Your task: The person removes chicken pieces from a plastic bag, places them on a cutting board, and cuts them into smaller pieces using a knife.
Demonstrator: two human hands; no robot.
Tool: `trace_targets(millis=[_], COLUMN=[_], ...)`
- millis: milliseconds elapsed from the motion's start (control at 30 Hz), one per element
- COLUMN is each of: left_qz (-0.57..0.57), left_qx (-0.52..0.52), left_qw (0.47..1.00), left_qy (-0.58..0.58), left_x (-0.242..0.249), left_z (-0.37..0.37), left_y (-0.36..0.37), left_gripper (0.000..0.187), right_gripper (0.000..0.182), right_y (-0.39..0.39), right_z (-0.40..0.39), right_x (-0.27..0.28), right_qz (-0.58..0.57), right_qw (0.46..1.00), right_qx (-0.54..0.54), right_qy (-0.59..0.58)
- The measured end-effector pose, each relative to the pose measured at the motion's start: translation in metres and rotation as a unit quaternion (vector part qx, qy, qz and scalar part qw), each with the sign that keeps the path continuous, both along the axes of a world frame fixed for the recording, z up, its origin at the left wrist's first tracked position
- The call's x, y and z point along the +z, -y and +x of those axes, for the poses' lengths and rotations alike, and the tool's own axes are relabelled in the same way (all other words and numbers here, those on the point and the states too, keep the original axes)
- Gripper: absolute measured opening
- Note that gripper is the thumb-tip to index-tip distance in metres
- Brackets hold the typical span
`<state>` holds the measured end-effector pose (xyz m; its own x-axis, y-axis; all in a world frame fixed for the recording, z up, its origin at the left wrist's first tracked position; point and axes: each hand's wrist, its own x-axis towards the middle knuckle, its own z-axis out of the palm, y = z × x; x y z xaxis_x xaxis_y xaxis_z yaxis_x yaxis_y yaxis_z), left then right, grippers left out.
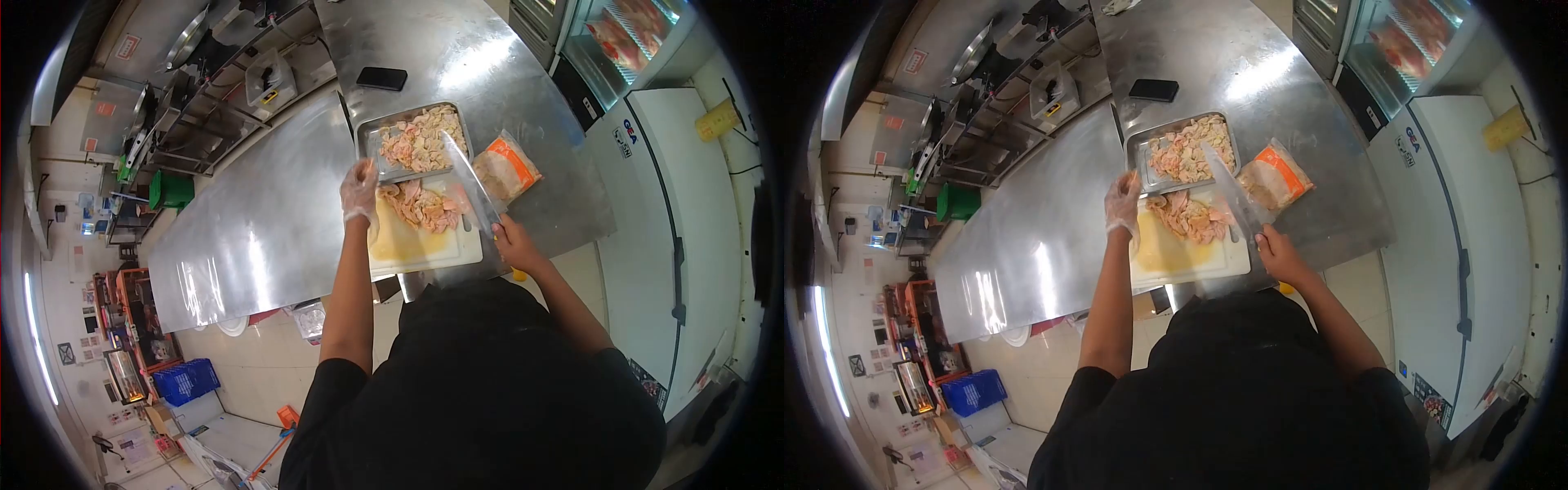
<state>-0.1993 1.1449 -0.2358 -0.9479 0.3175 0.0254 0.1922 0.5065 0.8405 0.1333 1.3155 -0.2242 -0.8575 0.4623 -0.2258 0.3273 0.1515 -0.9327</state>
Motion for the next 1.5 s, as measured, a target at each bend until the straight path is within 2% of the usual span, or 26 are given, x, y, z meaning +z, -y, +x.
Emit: trace_targets(millis=[67, 133, 200, 267, 333, 467, 567, 600, 667, 767, 900, 1000, 1067, 1100, 1167, 1233, 1300, 1367, 1500], left_qz=[0.043, 0.022, -0.143, -0.241, -0.236, -0.231, -0.032, -0.03, 0.129, 0.174, 0.162, 0.123, 0.018, 0.024, -0.141, -0.152, -0.162, -0.211, -0.271], left_qx=[-0.028, -0.124, -0.136, -0.203, -0.146, -0.08, -0.074, -0.067, -0.017, 0.027, 0.102, 0.133, 0.087, 0.09, 0.039, 0.027, 0.012, -0.049, -0.024], left_qw=[0.998, 0.982, 0.979, 0.948, 0.957, 0.963, 0.97, 0.971, 0.954, 0.943, 0.94, 0.95, 0.981, 0.98, 0.976, 0.973, 0.971, 0.969, 0.954], left_qy=[-0.032, -0.143, -0.054, 0.053, 0.084, 0.114, 0.227, 0.228, 0.271, 0.283, 0.282, 0.255, 0.173, 0.174, 0.162, 0.17, 0.177, 0.119, 0.129], left_x=[-0.003, -0.005, 0.003, -0.025, -0.03, -0.035, -0.042, -0.044, -0.05, -0.054, -0.068, -0.079, -0.092, -0.088, -0.07, -0.06, -0.055, -0.053, -0.056], left_z=[-0.011, -0.014, 0.023, 0.043, 0.077, 0.09, 0.084, 0.084, 0.087, 0.097, 0.11, 0.109, 0.101, 0.097, 0.089, 0.087, 0.085, 0.086, 0.083], left_y=[-0.011, -0.015, -0.008, 0.0, 0.006, 0.016, 0.037, 0.043, 0.06, 0.086, 0.113, 0.131, 0.141, 0.141, 0.143, 0.146, 0.147, 0.152, 0.149], left_gripper=[0.034, 0.03, 0.034, 0.03, 0.029, 0.026, 0.017, 0.017, 0.016, 0.012, 0.018, 0.021, 0.021, 0.021, 0.023, 0.024, 0.025, 0.025, 0.024], right_gripper=[0.023, 0.023, 0.023, 0.023, 0.023, 0.023, 0.024, 0.024, 0.024, 0.022, 0.02, 0.021, 0.022, 0.023, 0.023, 0.024, 0.023, 0.023, 0.022], right_y=[-0.004, -0.006, -0.01, -0.01, -0.009, -0.009, -0.005, -0.003, 0.002, 0.013, 0.035, 0.051, 0.06, 0.063, 0.07, 0.081, 0.095, 0.103, 0.102], right_z=[0.008, 0.01, 0.014, 0.015, 0.017, 0.011, 0.001, -0.003, -0.012, -0.027, -0.047, -0.06, -0.065, -0.065, -0.069, -0.069, -0.07, -0.071, -0.076], right_x=[-0.01, -0.01, -0.008, -0.005, -0.006, -0.011, -0.008, -0.007, -0.005, -0.014, -0.006, 0.002, 0.008, 0.01, 0.014, 0.009, -0.009, -0.018, -0.005], right_qz=[-0.006, -0.012, -0.01, -0.011, -0.016, 0.002, 0.002, -0.005, 0.005, 0.044, 0.081, 0.091, 0.092, 0.089, 0.111, 0.129, 0.188, 0.213, 0.267], right_qw=[1.0, 0.999, 0.999, 0.999, 0.998, 1.0, 1.0, 1.0, 0.999, 0.994, 0.983, 0.975, 0.975, 0.976, 0.968, 0.96, 0.931, 0.919, 0.903], right_qx=[-0.012, -0.025, -0.028, -0.044, -0.052, -0.016, 0.009, 0.017, 0.045, 0.096, 0.165, 0.202, 0.202, 0.197, 0.213, 0.227, 0.286, 0.287, 0.253], right_qy=[-0.01, -0.021, -0.017, -0.018, -0.016, -0.005, 0.009, 0.016, 0.021, 0.015, -0.022, 0.025, 0.03, 0.038, 0.068, 0.099, 0.125, 0.164, 0.222])
